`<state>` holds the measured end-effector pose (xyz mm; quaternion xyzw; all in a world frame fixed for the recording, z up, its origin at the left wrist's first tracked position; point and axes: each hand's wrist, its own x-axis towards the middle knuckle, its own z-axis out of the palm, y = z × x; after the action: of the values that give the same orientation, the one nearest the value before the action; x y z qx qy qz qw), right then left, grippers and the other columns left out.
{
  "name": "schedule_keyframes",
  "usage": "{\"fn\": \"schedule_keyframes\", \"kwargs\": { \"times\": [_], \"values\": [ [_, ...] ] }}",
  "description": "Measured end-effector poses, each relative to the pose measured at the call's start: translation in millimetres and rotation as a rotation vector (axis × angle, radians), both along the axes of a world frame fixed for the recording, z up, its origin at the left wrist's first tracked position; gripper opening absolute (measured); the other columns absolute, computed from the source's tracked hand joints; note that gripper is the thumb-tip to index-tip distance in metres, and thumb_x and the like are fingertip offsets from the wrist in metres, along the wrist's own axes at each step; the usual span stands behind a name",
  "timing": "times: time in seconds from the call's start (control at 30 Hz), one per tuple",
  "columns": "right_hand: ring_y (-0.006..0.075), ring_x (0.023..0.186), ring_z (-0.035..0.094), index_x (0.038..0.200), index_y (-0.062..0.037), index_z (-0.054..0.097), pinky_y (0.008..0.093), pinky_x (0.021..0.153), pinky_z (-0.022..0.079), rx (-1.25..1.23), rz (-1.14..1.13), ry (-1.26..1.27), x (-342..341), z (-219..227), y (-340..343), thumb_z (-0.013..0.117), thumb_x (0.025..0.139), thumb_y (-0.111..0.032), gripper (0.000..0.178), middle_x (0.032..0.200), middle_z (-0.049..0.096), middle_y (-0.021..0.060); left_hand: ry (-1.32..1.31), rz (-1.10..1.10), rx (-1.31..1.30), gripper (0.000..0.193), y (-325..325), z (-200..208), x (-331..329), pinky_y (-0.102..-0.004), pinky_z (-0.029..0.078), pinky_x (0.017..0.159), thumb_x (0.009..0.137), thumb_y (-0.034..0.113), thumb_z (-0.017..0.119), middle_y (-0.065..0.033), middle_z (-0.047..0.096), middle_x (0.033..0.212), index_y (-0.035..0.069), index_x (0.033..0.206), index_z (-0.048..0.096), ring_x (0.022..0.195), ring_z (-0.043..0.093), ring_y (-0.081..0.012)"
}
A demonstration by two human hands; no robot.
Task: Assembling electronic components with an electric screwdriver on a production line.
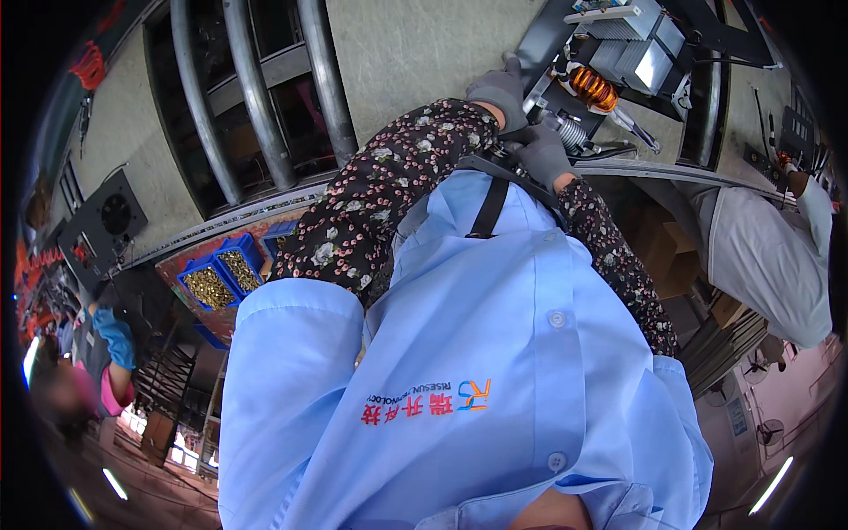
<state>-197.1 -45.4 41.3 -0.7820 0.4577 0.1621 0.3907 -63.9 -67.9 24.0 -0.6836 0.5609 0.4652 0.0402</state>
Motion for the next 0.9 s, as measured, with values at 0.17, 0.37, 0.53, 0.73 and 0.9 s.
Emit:
{"fn": "schedule_keyframes", "kwargs": {
  "times": [0.17,0.37,0.53,0.73,0.9],
  "values": [
    [0.0285,0.074,0.057,0.084,-0.0117,0.065,0.0345,0.070,0.044,-0.002,0.054,0.024,7,11,-6,0.058,0.071,-0.021,0.017,0.077,0.060,0.0127,0.018,-0.010,-0.012,0.105,-3,6,2,-0.0373,0.044,0.079,0.058,0.036,0.067,-0.0236,0.053,0.100,-0.009,0.127,0.002,0.092,0.054,-0.0339],
    [0.0290,0.075,0.057,0.082,-0.0130,0.066,0.0361,0.070,0.044,-0.052,0.106,0.112,7,-2,-5,0.059,0.071,-0.026,0.019,0.078,0.060,0.0126,0.023,-0.020,-0.022,0.099,-2,3,3,-0.0383,0.044,0.077,0.062,0.031,0.065,-0.0252,0.054,0.097,-0.010,0.126,0.002,0.090,0.054,-0.0354],
    [0.0300,0.070,0.057,0.080,-0.0077,0.065,0.0361,0.067,0.043,0.011,0.098,-0.017,10,7,-10,0.060,0.069,-0.030,0.025,0.075,0.060,0.0152,0.028,-0.042,-0.055,0.096,0,-10,3,-0.0381,0.045,0.076,0.063,0.029,0.064,-0.0264,0.054,0.095,-0.011,0.125,0.003,0.088,0.055,-0.0358],
    [0.0292,0.066,0.057,0.078,-0.0061,0.064,0.0367,0.063,0.043,-0.067,0.088,0.125,14,6,0,0.061,0.068,-0.035,0.031,0.072,0.060,0.0148,0.037,-0.026,-0.005,0.097,-4,2,2,-0.0384,0.044,0.078,0.060,0.028,0.068,-0.0227,0.055,0.097,-0.009,0.126,0.007,0.090,0.056,-0.0330],
    [0.0259,0.065,0.058,0.080,-0.0068,0.064,0.0330,0.061,0.044,-0.076,-0.002,-0.041,9,6,6,0.060,0.071,-0.030,0.025,0.071,0.061,0.0124,0.048,-0.014,-0.006,0.098,-2,7,5,-0.0388,0.043,0.079,0.060,0.028,0.068,-0.0229,0.055,0.099,-0.008,0.127,0.005,0.092,0.055,-0.0330]
  ]
}}
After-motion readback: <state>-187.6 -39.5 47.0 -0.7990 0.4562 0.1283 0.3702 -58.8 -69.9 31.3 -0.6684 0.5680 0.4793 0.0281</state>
